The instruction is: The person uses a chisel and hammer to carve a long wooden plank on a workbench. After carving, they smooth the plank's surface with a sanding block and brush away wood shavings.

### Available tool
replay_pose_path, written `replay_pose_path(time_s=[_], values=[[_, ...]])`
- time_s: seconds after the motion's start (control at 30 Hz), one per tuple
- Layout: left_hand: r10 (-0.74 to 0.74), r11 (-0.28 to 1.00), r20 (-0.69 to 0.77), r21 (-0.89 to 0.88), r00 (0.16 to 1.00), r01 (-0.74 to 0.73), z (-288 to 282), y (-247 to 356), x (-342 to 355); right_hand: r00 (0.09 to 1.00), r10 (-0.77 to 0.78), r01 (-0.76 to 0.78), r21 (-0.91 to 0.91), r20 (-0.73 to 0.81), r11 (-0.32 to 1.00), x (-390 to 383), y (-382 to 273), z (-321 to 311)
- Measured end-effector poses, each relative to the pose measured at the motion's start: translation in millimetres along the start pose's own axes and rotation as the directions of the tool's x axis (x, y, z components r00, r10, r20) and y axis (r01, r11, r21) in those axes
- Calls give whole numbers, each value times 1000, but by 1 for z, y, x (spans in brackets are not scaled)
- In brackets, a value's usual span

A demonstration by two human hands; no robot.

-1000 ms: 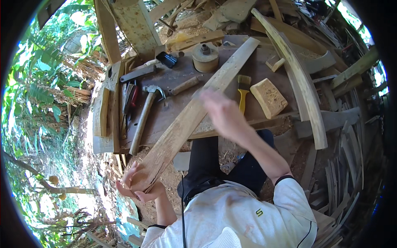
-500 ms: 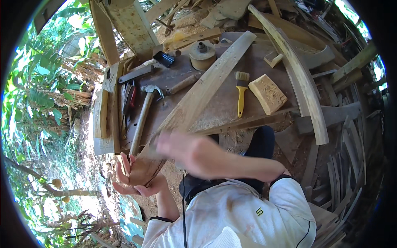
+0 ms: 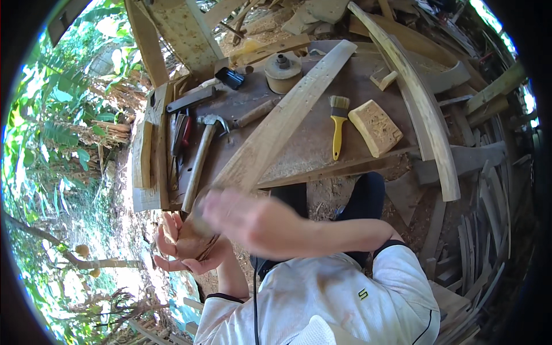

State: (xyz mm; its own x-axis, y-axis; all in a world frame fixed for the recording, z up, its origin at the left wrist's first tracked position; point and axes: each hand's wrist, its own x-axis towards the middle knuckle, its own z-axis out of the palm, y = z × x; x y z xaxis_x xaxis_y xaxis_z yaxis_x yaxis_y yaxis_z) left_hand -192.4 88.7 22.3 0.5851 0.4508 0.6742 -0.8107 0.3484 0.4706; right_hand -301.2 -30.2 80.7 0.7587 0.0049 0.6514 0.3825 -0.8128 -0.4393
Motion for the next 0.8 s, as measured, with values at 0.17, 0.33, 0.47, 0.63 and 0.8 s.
replay_pose_path(time_s=[0.17,0.33,0.47,0.63,0.8], values=[[56,998,-39,-3,998,-56,-5,10,28,992,118,-119,-17,-42,993,2,40,-27],[127,983,-3,-136,992,-126,-49,13,67,862,463,-480,-42,-208,876,-19,106,-47],[155,966,127,-225,980,-124,-48,16,72,967,194,-193,26,-166,981,-10,60,-27],[223,946,296,-295,929,-133,-32,37,92,844,509,-497,114,-167,860,-3,112,-66],[378,794,383,-602,843,-83,5,61,103,954,57,-12,151,-294,988,24,39,-47]])
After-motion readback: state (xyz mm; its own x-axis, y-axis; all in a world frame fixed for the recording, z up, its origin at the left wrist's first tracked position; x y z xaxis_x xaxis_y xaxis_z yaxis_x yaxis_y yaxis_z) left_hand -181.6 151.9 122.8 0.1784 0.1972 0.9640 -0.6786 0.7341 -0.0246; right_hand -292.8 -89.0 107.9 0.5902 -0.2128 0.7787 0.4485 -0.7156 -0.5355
